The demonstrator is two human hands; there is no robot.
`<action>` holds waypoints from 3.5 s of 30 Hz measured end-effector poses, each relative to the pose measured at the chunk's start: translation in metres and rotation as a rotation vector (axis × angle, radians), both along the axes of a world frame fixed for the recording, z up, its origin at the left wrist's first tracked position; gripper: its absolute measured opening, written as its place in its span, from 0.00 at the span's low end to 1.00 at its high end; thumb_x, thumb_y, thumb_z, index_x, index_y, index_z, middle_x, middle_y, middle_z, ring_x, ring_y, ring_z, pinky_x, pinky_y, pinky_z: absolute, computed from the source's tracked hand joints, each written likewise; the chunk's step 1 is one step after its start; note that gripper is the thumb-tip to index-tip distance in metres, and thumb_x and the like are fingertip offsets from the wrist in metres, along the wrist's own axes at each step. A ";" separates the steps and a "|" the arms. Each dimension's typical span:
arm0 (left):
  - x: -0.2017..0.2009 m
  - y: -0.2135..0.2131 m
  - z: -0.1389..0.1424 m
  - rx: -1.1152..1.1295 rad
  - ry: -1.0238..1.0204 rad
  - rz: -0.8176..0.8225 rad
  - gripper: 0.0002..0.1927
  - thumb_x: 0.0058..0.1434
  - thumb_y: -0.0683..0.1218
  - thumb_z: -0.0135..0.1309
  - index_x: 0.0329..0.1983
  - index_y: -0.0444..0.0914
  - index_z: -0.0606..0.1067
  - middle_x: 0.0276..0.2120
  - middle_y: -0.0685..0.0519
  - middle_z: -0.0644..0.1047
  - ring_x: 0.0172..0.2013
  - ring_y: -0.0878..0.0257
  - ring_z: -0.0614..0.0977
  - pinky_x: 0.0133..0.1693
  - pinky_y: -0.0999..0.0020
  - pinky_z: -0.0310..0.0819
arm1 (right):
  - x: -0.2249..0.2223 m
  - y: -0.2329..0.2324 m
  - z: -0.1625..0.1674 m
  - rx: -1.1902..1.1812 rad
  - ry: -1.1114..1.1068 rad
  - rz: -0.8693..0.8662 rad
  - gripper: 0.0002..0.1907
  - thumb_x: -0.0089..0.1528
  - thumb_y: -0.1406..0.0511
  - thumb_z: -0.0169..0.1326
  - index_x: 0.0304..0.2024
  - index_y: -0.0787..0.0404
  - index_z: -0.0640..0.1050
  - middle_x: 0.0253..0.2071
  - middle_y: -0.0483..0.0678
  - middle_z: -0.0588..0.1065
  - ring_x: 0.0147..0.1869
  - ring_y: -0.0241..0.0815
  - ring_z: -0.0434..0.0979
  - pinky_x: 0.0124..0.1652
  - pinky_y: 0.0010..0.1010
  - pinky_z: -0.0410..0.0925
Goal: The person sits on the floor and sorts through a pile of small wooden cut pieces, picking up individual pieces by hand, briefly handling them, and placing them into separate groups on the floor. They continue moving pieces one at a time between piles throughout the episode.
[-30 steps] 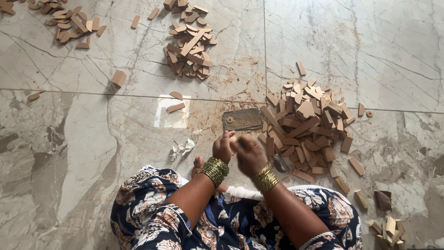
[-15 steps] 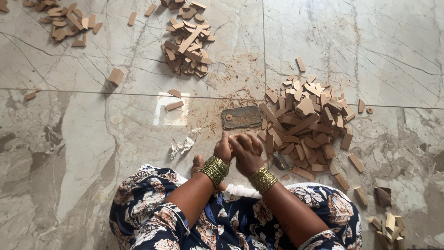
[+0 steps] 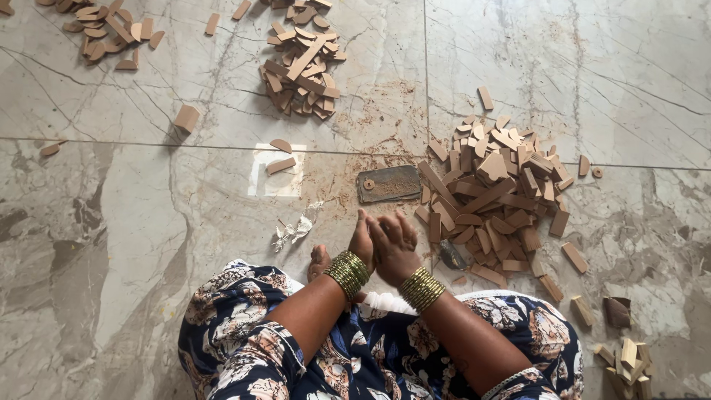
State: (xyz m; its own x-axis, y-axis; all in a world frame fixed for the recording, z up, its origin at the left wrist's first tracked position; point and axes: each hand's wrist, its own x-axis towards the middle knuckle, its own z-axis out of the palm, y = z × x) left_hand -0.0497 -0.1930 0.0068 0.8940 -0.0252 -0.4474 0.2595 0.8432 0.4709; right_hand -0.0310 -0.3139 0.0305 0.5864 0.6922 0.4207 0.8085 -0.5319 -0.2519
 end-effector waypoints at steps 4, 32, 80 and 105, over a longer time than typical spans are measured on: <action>0.002 -0.004 -0.002 0.201 0.220 -0.034 0.51 0.63 0.78 0.22 0.63 0.32 0.68 0.56 0.43 0.77 0.57 0.52 0.79 0.58 0.56 0.71 | 0.013 -0.007 0.004 -0.150 0.149 -0.146 0.37 0.55 0.66 0.56 0.68 0.51 0.65 0.62 0.52 0.61 0.74 0.60 0.47 0.66 0.51 0.44; -0.004 0.011 -0.016 0.363 0.344 -0.162 0.40 0.70 0.77 0.23 0.47 0.42 0.71 0.30 0.57 0.73 0.23 0.68 0.67 0.23 0.70 0.61 | 0.009 0.001 0.023 -0.292 0.515 -0.247 0.36 0.62 0.66 0.49 0.73 0.57 0.57 0.68 0.56 0.59 0.77 0.57 0.47 0.69 0.49 0.41; -0.044 -0.084 0.132 1.654 -0.857 -0.980 0.17 0.60 0.56 0.59 0.47 0.43 0.82 0.46 0.47 0.83 0.49 0.53 0.83 0.51 0.58 0.78 | 0.035 -0.029 -0.029 -0.369 0.737 0.091 0.38 0.52 0.68 0.55 0.67 0.55 0.65 0.61 0.58 0.68 0.63 0.61 0.69 0.60 0.47 0.66; 0.028 0.206 0.027 1.727 0.661 -0.189 0.32 0.59 0.47 0.52 0.68 0.39 0.63 0.51 0.36 0.77 0.53 0.40 0.79 0.54 0.49 0.73 | 0.029 -0.017 -0.016 -0.484 0.733 -0.004 0.37 0.55 0.66 0.56 0.68 0.50 0.65 0.63 0.55 0.66 0.66 0.59 0.66 0.64 0.46 0.63</action>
State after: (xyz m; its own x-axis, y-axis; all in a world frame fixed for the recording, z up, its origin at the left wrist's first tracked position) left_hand -0.0213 0.0125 0.0338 0.6254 0.7146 -0.3132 0.7572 -0.4591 0.4646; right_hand -0.0016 -0.3306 0.0149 0.5964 0.6946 -0.4022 0.5295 -0.7171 -0.4532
